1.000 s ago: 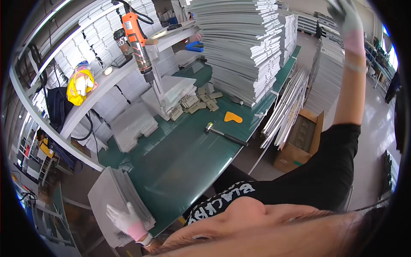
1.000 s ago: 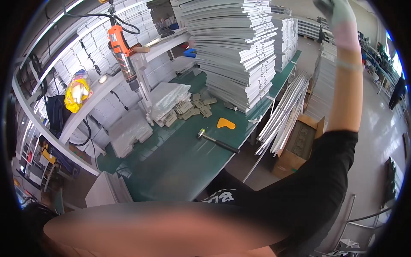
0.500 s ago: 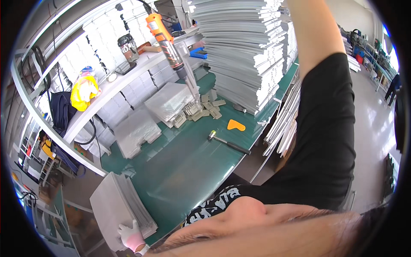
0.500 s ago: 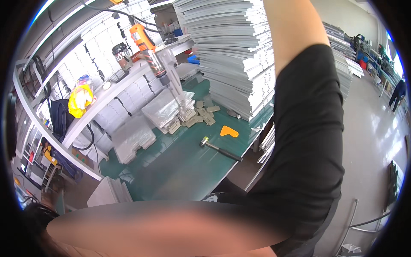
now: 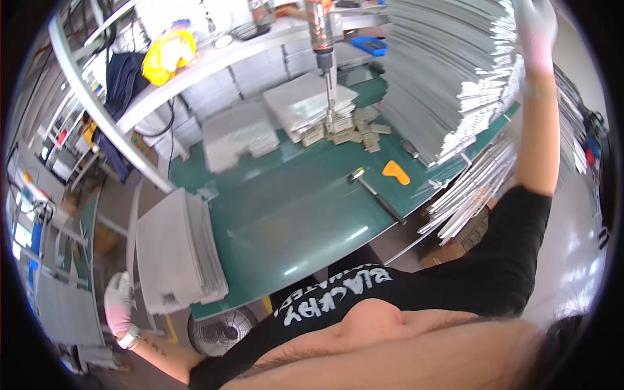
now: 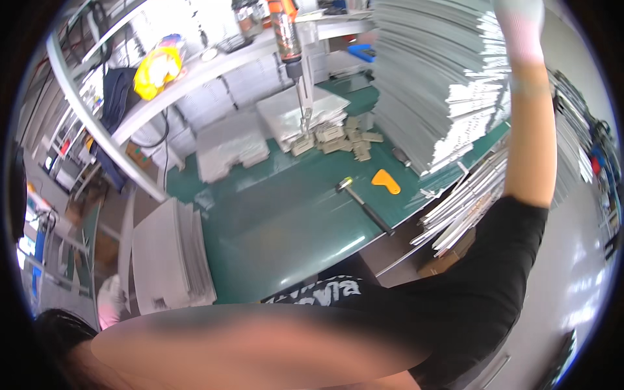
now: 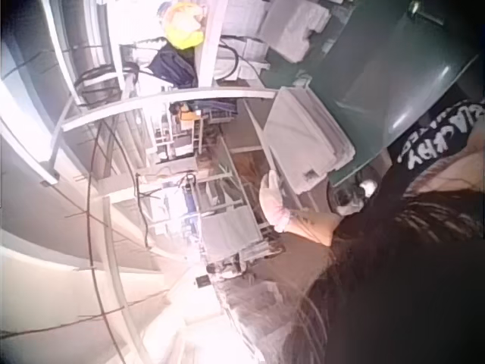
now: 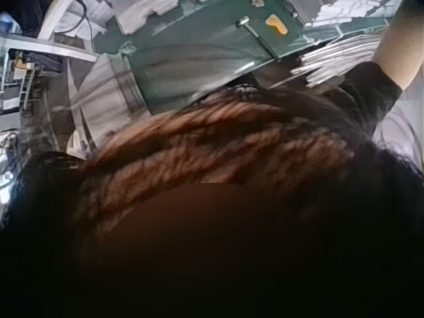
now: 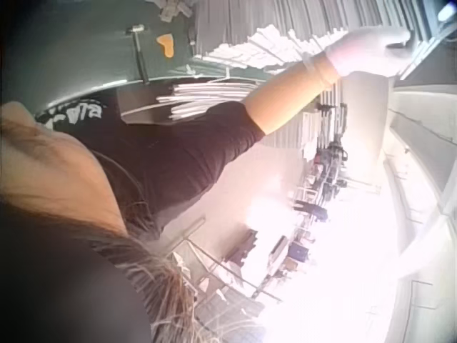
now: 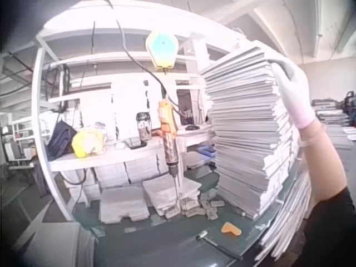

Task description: Assembling metal mesh filters by attaching clips and frames using an electric screwdriver and a mallet.

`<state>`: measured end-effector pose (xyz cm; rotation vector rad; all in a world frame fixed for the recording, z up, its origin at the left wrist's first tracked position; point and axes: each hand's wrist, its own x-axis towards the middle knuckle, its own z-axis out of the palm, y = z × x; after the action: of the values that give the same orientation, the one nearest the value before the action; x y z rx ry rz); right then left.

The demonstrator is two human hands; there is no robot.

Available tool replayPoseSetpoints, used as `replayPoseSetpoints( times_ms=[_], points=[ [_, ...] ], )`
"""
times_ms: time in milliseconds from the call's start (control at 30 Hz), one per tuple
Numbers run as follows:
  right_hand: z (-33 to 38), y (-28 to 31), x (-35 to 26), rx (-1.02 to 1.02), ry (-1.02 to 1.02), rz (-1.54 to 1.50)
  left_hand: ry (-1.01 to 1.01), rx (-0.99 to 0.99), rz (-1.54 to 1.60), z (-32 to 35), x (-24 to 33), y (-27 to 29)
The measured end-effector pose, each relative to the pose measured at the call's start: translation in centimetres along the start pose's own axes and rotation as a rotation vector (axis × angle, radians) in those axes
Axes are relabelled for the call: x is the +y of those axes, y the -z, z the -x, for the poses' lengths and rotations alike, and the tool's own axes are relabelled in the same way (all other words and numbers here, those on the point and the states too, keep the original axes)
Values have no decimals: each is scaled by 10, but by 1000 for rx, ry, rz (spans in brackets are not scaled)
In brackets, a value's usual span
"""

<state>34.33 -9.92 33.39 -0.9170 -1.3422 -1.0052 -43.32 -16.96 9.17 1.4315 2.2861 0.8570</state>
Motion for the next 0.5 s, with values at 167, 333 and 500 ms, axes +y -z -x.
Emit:
replayPoseSetpoints(
  times_ms=[167, 333, 500],
  points=[
    [172, 4, -64, -500, 176, 68, -104, 20, -394, 38, 35, -25],
    [255, 3, -101, -733, -35, -244, 66, -107, -844, 16, 8, -76],
    [300, -19, -105, -793, -231, -387, -25, 129, -227, 20, 31, 5]
  ],
)
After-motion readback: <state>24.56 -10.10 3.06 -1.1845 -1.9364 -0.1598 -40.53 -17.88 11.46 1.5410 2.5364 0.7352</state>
